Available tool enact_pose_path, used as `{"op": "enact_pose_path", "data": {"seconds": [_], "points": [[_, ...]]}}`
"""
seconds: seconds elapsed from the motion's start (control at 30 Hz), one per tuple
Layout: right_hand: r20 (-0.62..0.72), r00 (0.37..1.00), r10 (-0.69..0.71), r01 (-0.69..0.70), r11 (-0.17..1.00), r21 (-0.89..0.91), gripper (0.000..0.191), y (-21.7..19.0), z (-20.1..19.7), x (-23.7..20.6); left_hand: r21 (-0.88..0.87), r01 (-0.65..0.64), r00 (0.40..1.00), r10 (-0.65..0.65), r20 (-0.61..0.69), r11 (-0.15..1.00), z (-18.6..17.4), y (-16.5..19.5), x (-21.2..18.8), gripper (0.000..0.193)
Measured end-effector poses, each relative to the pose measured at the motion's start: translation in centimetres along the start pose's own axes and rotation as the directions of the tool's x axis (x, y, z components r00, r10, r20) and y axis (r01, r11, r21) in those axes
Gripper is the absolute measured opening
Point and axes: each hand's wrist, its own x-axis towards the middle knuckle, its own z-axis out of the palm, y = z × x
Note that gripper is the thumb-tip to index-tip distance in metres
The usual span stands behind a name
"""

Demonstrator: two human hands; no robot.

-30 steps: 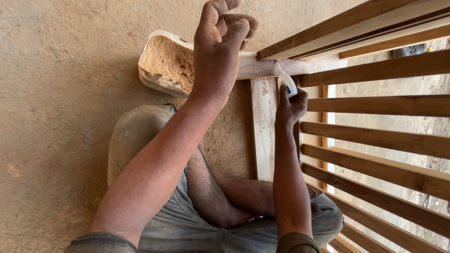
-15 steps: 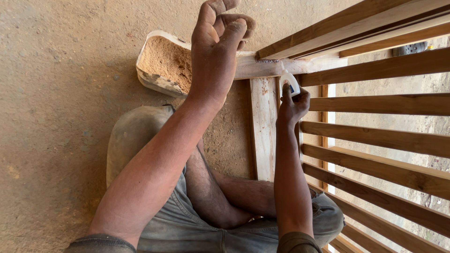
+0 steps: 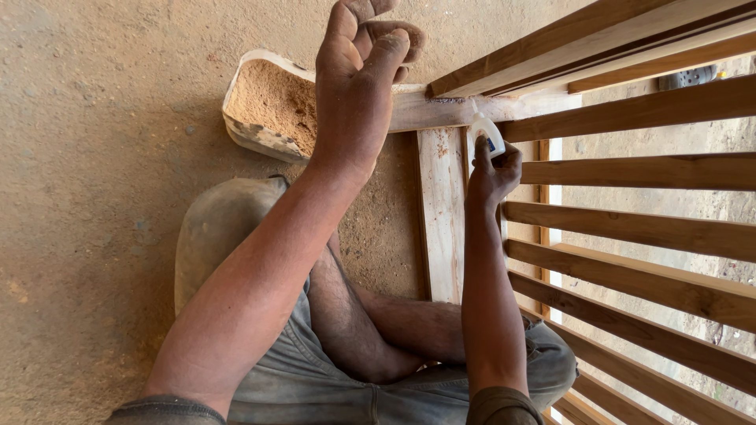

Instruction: The person sits on the ground next to a slatted wooden furniture frame and presses filler from a container into the joints and gaps of the frame using a small scraper, then smooths the filled areas by hand and wipes excess filler off the wood surface.

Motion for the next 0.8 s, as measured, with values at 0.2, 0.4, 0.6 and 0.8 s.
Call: {"op": "enact_pose_path", "data": {"seconds": [0.2, 0.4, 0.6, 0.8], "points": [[0.018, 1.000, 0.003, -0.003, 1.000, -0.018, 0.036, -0.22, 0.05, -0.22, 0.021, 0.023, 1.000, -0.023, -0.016, 1.000, 0.05, 0.11, 0.13, 0.020], [0.014, 1.000, 0.005, -0.005, 1.000, -0.023, 0.036, -0.35, 0.10, -0.42, 0.036, 0.007, 1.000, -0.007, -0.010, 0.999, 0.10, -0.07, 0.03, 0.011], [0.024, 1.000, 0.019, -0.018, 1.000, -0.013, 0.035, -0.32, -0.03, -0.50, 0.028, 0.014, 1.000, -0.014, -0.008, 1.000, 0.07, 0.03, 0.10, 0.008], [0.015, 1.000, 0.024, -0.024, 1.000, -0.015, 0.035, 0.11, 0.13, -0.31, 0.014, 0.024, 1.000, -0.024, -0.013, 1.000, 0.01, 0.14, 0.10, 0.010]]}}
